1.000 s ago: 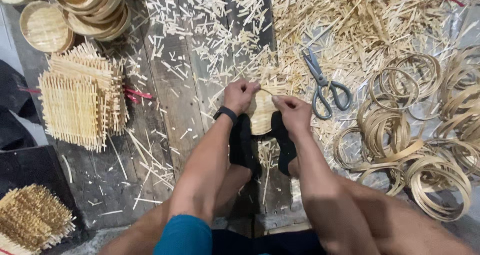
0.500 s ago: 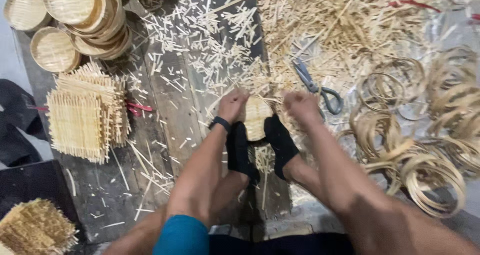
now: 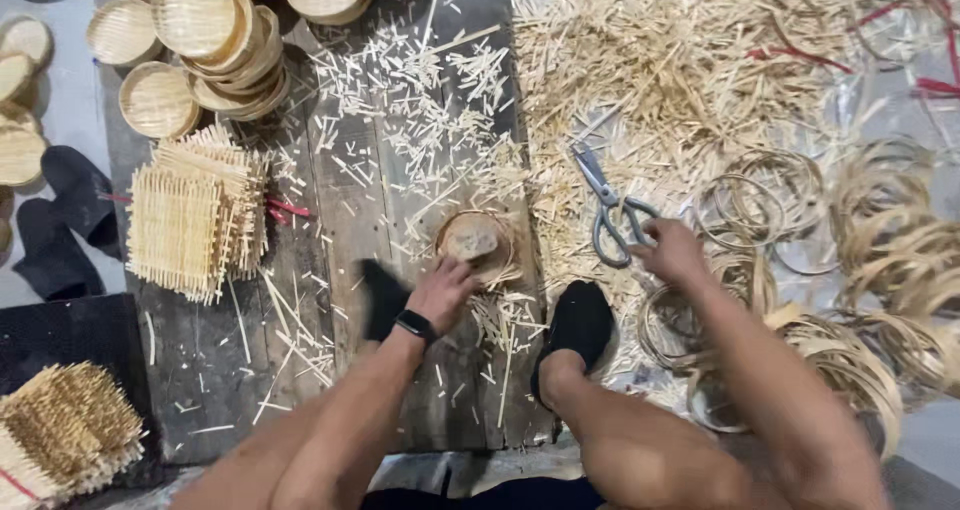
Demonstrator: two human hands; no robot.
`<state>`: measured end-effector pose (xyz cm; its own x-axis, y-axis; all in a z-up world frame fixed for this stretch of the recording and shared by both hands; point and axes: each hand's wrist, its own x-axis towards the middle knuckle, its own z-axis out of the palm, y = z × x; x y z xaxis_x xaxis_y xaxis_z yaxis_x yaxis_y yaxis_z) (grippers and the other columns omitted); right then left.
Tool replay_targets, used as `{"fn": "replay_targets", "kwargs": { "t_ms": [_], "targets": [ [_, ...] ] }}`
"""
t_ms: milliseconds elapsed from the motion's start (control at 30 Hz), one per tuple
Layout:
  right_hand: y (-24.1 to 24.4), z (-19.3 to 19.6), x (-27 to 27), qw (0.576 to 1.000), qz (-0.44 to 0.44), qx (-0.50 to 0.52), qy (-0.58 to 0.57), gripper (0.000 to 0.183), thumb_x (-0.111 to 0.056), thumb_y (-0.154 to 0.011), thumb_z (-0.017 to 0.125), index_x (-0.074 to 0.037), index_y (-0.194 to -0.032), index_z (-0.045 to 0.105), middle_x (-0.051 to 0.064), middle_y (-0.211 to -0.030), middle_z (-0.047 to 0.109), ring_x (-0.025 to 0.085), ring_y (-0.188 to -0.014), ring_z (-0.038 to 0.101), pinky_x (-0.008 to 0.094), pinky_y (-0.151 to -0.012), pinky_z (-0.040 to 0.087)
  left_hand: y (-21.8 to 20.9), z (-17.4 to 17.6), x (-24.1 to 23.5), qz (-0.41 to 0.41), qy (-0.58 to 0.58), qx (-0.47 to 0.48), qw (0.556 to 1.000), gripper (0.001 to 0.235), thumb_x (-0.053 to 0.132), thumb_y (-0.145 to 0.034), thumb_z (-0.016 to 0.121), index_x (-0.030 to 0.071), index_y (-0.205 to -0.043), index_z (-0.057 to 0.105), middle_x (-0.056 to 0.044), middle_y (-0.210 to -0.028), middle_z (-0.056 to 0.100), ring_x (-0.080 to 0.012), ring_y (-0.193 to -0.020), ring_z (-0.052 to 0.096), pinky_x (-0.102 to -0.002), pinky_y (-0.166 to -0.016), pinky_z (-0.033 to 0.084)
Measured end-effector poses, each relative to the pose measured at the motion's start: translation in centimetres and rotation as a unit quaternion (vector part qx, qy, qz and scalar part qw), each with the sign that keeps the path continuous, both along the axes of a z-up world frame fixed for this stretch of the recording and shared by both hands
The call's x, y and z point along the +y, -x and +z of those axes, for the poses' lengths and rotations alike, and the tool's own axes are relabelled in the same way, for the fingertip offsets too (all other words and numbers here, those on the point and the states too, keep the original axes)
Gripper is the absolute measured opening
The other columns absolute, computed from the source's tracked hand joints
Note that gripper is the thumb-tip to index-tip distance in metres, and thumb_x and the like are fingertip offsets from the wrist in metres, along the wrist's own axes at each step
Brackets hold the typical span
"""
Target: The person assembles small round bamboo trays by placing a woven bamboo mat into a circular frame and trimming the excess with shears. The person repeats this process for multiple units, stacking the finished trays nearby.
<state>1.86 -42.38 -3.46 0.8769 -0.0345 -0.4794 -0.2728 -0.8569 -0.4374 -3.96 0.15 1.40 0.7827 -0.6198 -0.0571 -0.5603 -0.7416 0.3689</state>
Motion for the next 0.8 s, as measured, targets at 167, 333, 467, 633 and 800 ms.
{"fn": "replay_targets", "kwargs": {
  "t_ms": [167,333,467,633,800],
  "targets": [
    [2.2,-7.2,2.4,0.996,-0.039,-0.057,0.051,0.070,-0.023,-0.067,0.093,0.001,-0.122,0.058,0.026,-0.115,0.064,0.040,-0.104,0.063,0.047,-0.089,0.053,0.8,-1.4,-0.7,0.308,0.096,0.056,0.945,0.073,0.029,-0.079,0.086,0.009,-0.140,0.052,-0.026,-0.129,0.052,-0.0440,-0.122,0.048,-0.054,-0.106,0.039],
    [-1.5,-5.8,0.3,0.970,-0.047,0.235,-0.048,0.056,-0.008,-0.073,0.082,-0.004,-0.124,0.060,0.020,-0.110,0.072,0.029,-0.096,0.072,0.041,-0.085,0.060,-1.1,-3.2,-4.2,0.361,0.128,0.009,0.924,0.084,0.021,-0.069,0.088,0.011,-0.144,0.051,-0.026,-0.143,0.046,-0.0508,-0.136,0.037,-0.056,-0.115,0.032],
    [-1.3,-3.0,-4.2,0.949,0.127,0.288,-0.022,0.038,-0.011,-0.083,0.073,-0.011,-0.121,0.068,0.013,-0.099,0.078,0.023,-0.082,0.075,0.038,-0.079,0.062,-1.5,-3.8,-2.4,0.307,0.128,0.065,0.941,0.080,0.007,-0.076,0.079,0.023,-0.150,0.056,-0.018,-0.155,0.049,-0.0441,-0.146,0.043,-0.049,-0.123,0.040],
    [-2.2,-5.3,-2.6,0.884,0.281,0.370,0.046,0.022,-0.031,-0.089,0.073,-0.016,-0.102,0.082,0.007,-0.094,0.082,0.019,-0.078,0.074,0.037,-0.079,0.061,-1.4,-2.2,-3.9,0.349,0.141,0.054,0.925,0.086,0.011,-0.065,0.086,0.019,-0.145,0.056,-0.028,-0.149,0.037,-0.0504,-0.138,0.036,-0.056,-0.114,0.035],
    [-8.8,-6.3,-1.6,0.969,0.026,0.239,-0.058,0.032,-0.025,-0.076,0.087,-0.014,-0.105,0.081,0.010,-0.096,0.079,0.020,-0.075,0.071,0.039,-0.073,0.059,-2.1,-2.0,-5.1,0.409,0.172,0.048,0.895,0.081,0.018,-0.070,0.087,0.018,-0.144,0.055,-0.023,-0.150,0.039,-0.0478,-0.140,0.038,-0.056,-0.116,0.035]
  ]
}}
